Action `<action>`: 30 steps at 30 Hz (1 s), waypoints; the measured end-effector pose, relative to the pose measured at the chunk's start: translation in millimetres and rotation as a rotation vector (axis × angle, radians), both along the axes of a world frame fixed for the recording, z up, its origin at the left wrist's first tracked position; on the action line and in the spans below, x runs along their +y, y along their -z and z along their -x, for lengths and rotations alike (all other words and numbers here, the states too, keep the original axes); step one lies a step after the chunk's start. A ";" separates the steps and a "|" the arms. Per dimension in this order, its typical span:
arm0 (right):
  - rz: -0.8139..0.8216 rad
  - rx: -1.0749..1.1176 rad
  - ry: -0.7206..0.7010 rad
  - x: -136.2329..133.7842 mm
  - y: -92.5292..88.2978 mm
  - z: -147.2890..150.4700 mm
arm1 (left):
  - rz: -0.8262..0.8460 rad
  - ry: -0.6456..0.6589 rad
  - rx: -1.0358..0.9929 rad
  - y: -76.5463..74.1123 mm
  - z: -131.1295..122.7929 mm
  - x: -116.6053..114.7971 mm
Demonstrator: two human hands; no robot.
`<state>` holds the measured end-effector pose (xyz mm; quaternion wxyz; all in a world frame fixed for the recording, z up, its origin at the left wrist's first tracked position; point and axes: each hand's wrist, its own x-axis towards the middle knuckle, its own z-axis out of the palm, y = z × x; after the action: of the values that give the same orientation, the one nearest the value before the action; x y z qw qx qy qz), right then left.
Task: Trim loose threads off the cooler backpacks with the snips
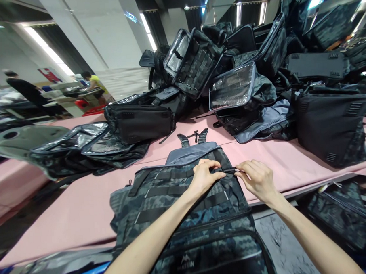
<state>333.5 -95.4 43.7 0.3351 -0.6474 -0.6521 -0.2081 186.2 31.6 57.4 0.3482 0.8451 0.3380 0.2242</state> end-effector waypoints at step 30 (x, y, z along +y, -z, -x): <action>0.040 0.171 -0.116 -1.2 -7.9 -8.1 | 0.010 0.101 -0.021 -4.0 5.9 3.5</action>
<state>341.6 -96.6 51.6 0.3881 -0.6306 -0.6614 -0.1195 180.3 35.1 61.4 0.3669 0.8569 0.2925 0.2133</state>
